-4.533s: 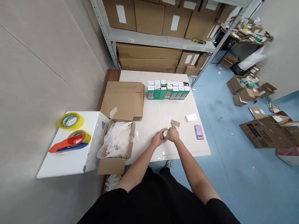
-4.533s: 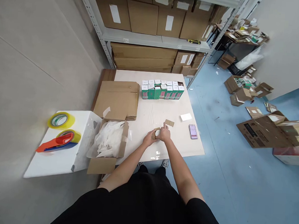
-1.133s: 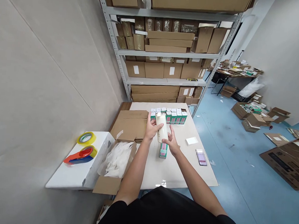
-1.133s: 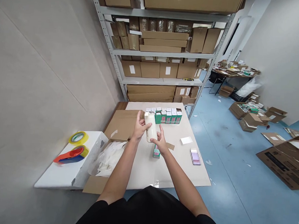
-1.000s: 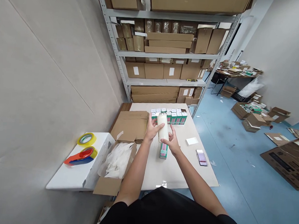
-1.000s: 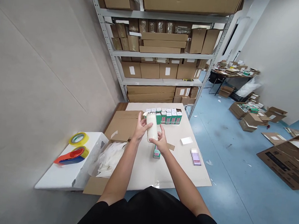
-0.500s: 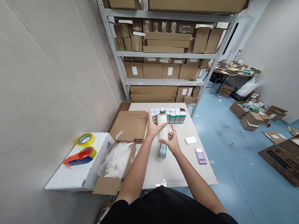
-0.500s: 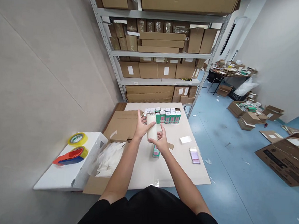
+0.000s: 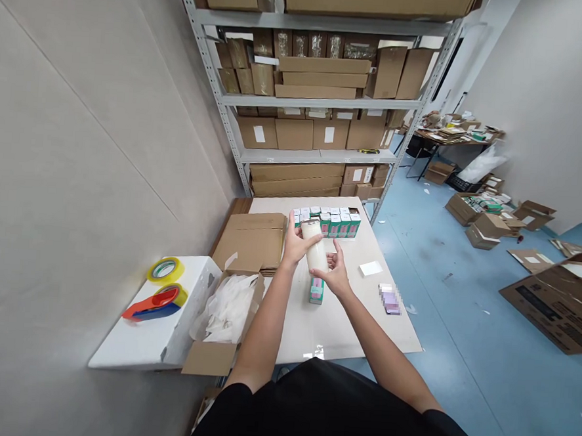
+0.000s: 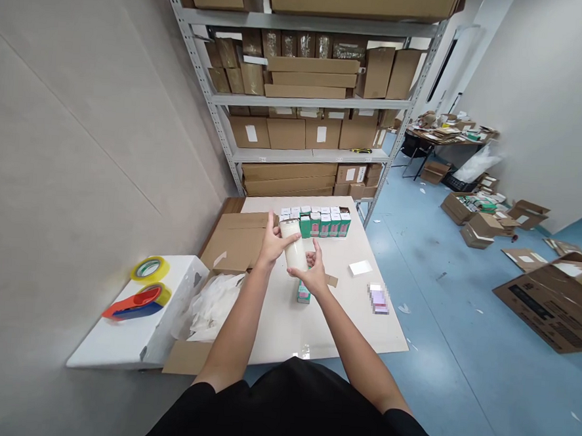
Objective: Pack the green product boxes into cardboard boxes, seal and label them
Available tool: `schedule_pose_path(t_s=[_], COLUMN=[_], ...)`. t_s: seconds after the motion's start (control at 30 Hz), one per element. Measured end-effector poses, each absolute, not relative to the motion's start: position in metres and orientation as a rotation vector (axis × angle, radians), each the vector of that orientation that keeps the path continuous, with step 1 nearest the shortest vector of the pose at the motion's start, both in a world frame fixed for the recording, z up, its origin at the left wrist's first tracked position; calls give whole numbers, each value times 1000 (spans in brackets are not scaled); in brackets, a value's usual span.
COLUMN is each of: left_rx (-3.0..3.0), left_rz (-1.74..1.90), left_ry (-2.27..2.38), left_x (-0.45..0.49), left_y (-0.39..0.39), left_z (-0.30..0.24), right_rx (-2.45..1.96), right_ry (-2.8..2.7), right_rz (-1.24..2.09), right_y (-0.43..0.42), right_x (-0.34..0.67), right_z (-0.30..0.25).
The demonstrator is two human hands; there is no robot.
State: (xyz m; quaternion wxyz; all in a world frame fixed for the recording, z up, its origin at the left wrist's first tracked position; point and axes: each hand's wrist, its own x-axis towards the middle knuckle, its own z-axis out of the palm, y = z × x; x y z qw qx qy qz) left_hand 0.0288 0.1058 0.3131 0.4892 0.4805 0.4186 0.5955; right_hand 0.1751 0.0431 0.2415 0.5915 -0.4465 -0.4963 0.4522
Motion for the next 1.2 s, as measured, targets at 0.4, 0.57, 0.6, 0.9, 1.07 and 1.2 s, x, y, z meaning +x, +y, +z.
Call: schedule_pose_path(t_s=[0.4,0.57,0.6,0.9,1.07,1.2], left_rx=[1117,1120,1138,1132,1180,1206], left_rz=[1419,1390,1382,1386,1382,1378], left_ry=[981,901,889,877,956,984], left_x=[32,31,31,29,28,27], left_y=[111,111,111,113,115,117], left_z=[313,314,314,313,309,305], right_rx=[-1046,-927,-932,-944,-1016,-1011], right_ry=[-1119,-1157,-1148,-1172,-1160,-1179], right_rz=[1095,1221,1220,1218,1158,1188], right_y=[45,46,46,44,45,45], right_x=[174,177,177,178,178,178], right_z=[245,243,243,242,245,244])
